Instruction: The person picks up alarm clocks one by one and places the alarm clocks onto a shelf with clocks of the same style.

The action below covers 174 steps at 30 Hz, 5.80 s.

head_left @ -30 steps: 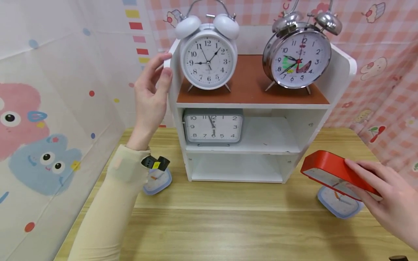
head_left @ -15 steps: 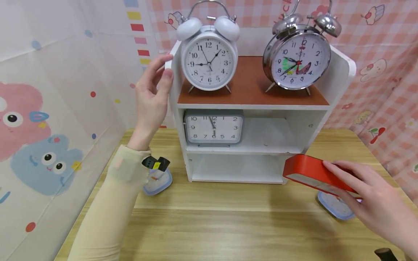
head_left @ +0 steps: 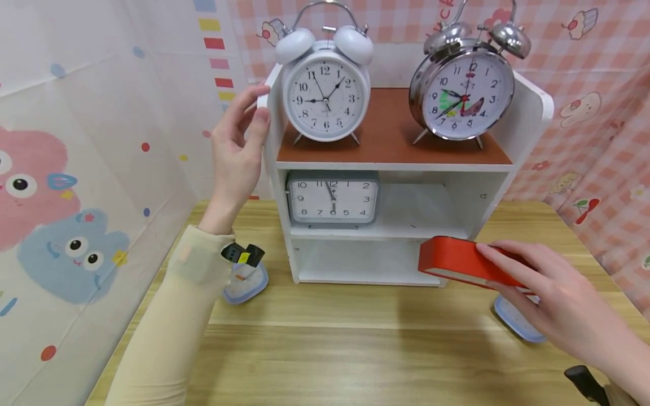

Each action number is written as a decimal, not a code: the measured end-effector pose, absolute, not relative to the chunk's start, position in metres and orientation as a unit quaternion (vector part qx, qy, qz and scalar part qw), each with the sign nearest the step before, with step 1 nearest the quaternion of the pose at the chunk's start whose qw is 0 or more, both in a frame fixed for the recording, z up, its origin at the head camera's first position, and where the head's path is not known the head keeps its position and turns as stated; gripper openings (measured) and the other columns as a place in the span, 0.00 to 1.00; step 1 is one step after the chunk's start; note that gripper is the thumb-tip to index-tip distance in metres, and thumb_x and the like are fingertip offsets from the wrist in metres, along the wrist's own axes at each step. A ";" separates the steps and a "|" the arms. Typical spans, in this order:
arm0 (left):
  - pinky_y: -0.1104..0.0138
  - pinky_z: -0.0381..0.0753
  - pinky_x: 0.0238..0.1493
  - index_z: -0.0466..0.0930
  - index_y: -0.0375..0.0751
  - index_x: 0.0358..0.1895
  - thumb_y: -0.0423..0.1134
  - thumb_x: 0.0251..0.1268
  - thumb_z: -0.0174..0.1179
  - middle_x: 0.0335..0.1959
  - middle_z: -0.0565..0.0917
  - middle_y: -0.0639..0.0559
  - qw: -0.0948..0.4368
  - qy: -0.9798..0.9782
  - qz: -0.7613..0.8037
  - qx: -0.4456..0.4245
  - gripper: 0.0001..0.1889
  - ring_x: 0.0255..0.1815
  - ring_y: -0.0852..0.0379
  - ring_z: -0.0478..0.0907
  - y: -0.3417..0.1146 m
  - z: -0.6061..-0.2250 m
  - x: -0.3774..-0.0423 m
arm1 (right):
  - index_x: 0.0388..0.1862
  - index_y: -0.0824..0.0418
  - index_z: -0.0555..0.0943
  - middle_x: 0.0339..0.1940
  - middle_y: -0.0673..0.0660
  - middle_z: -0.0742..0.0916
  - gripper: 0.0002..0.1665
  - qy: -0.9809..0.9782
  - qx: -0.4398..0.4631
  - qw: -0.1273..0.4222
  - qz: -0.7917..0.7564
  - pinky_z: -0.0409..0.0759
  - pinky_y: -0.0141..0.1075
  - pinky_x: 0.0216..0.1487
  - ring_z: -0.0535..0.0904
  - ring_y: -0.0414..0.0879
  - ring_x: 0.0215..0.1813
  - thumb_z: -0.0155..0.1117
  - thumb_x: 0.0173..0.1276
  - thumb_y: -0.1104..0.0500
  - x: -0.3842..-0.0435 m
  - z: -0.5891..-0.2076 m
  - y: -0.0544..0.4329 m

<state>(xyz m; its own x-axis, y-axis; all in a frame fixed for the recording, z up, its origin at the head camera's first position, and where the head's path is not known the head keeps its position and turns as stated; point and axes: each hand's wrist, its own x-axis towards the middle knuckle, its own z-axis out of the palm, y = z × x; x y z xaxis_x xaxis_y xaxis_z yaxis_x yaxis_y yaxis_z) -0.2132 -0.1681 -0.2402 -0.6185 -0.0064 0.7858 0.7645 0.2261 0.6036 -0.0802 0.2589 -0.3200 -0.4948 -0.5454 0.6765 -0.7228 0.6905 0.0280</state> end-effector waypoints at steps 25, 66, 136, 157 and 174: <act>0.61 0.82 0.73 0.74 0.30 0.69 0.31 0.81 0.52 0.71 0.79 0.39 0.349 -0.697 -0.565 -0.272 0.19 0.69 0.49 0.82 -0.166 -0.240 -0.214 | 0.64 0.60 0.85 0.56 0.62 0.87 0.35 -0.819 0.454 0.315 0.153 0.70 0.21 0.60 0.80 0.52 0.52 0.44 0.84 0.37 -0.121 -0.285 0.216; 0.60 0.82 0.73 0.74 0.31 0.70 0.30 0.80 0.52 0.73 0.78 0.39 0.349 -0.697 -0.565 -0.271 0.19 0.72 0.47 0.80 -0.167 -0.241 -0.214 | 0.70 0.56 0.81 0.62 0.60 0.87 0.24 -0.827 0.485 0.254 0.123 0.76 0.47 0.62 0.83 0.57 0.61 0.64 0.79 0.54 -0.173 -0.270 0.209; 0.62 0.82 0.73 0.74 0.32 0.70 0.30 0.81 0.51 0.73 0.78 0.40 0.349 -0.700 -0.559 -0.274 0.20 0.72 0.49 0.80 -0.168 -0.241 -0.215 | 0.69 0.69 0.76 0.64 0.69 0.84 0.43 -0.848 0.385 0.361 0.052 0.75 0.65 0.69 0.79 0.65 0.64 0.82 0.54 0.66 -0.165 -0.306 0.198; 0.67 0.84 0.69 0.74 0.33 0.71 0.31 0.81 0.52 0.73 0.77 0.42 0.342 -0.698 -0.569 -0.268 0.20 0.70 0.50 0.80 -0.169 -0.242 -0.212 | 0.72 0.68 0.74 0.67 0.70 0.82 0.42 -0.863 0.348 0.363 0.048 0.74 0.65 0.70 0.77 0.66 0.66 0.78 0.59 0.69 -0.164 -0.308 0.193; 0.65 0.83 0.71 0.74 0.33 0.71 0.30 0.81 0.51 0.74 0.77 0.42 0.342 -0.699 -0.566 -0.273 0.20 0.71 0.49 0.80 -0.167 -0.241 -0.213 | 0.70 0.70 0.74 0.62 0.70 0.84 0.46 -0.870 0.307 0.386 0.022 0.77 0.64 0.65 0.80 0.66 0.60 0.85 0.54 0.62 -0.161 -0.309 0.187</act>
<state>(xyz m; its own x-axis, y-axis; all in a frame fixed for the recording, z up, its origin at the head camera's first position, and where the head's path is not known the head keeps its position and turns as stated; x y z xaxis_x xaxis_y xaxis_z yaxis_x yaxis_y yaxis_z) -0.2135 -0.1675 -0.2411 -0.6167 -0.0057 0.7872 0.7687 0.2114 0.6037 -0.1608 0.1871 -0.3086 -0.5130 -0.5171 0.6852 -0.5504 0.8107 0.1996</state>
